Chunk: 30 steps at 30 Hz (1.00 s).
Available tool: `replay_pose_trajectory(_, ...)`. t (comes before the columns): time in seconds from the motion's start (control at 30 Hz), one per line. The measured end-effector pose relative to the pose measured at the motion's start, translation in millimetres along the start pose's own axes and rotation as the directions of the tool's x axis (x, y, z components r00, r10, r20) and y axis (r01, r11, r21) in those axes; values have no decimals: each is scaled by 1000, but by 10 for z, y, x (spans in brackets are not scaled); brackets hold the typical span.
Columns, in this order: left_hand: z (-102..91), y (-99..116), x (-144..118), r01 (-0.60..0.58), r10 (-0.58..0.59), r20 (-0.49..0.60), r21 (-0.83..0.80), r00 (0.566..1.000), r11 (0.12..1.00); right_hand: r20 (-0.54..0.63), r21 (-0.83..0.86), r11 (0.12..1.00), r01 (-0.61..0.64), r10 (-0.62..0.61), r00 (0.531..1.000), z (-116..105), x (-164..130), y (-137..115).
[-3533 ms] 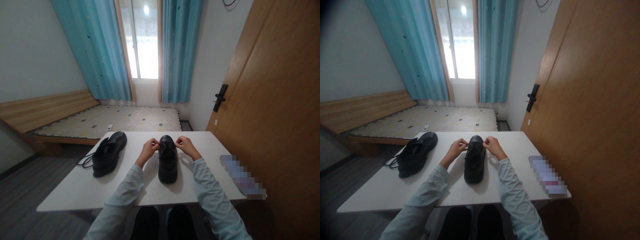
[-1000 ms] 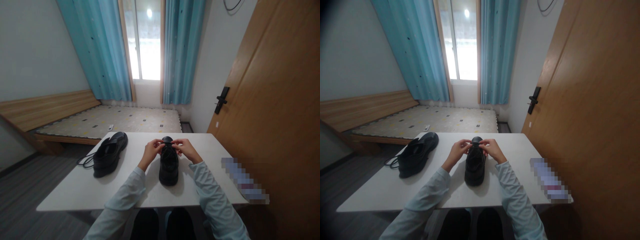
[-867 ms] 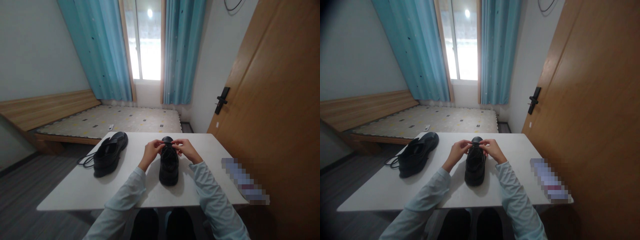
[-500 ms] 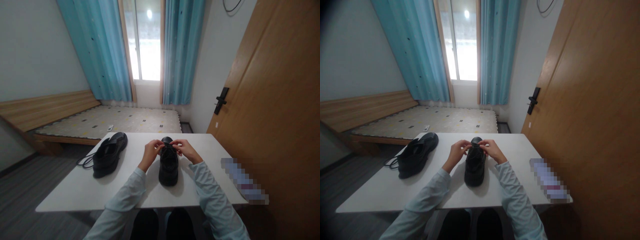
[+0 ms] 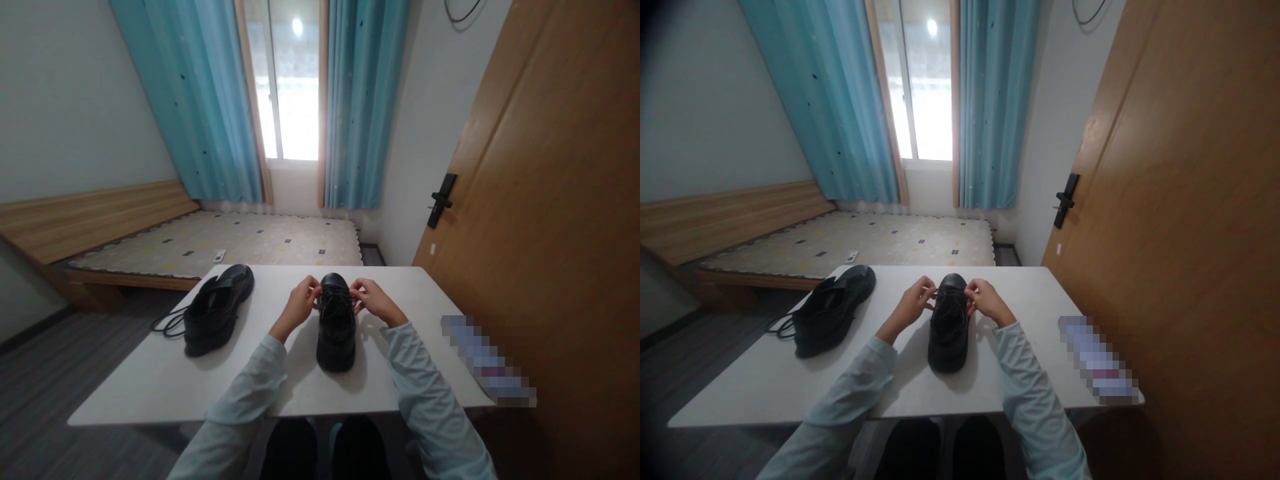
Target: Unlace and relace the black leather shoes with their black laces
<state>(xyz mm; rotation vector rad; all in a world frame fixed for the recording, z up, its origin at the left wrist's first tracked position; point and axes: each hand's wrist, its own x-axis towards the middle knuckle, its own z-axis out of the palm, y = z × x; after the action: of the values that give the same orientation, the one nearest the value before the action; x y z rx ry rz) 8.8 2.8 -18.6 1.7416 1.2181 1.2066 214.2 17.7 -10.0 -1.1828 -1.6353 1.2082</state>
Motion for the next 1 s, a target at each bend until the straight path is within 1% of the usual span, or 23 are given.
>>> replay_pose_trajectory(0.1, -41, -1, 0, 87, -84, 33, -109, 996, 990, 1, -14, 999, -31, 31, 1000, -22, -18, -4)
replay_pose_trajectory(0.2, -87, -6, -2, 162, -154, 51, -210, 987, 964, -26, -40, 996, -77, 76, 997, -37, -36, -14)
replay_pose_trajectory(0.33, -138, -27, -8, 215, -200, 80, -297, 976, 930, -73, -92, 988, -125, 118, 990, -57, -60, -22)
replay_pose_trajectory(0.5, -163, -67, -15, 286, -262, 117, -295, 958, 912, -90, -163, 971, -176, 163, 982, -67, -78, -24)
replay_pose_trajectory(0.67, -172, -101, -11, 357, -332, 142, -232, 933, 905, -81, -209, 952, -224, 211, 974, -60, -64, -5)
replay_pose_trajectory(0.77, -173, -115, -9, 367, -345, 144, -172, 927, 914, -76, -205, 949, -238, 227, 971, -61, -58, 6)
replay_pose_trajectory(0.83, -165, -122, -12, 340, -327, 124, -110, 937, 934, -71, -199, 954, -222, 212, 975, -66, -59, 11)
replay_pose_trajectory(0.9, -150, -130, -14, 272, -268, 86, -30, 960, 962, -56, -199, 963, -179, 171, 984, -72, -60, 16)
replay_pose_trajectory(1.0, -121, -147, -7, 139, -143, 25, 109, 989, 984, -27, -196, 976, -97, 93, 995, -78, -56, 13)
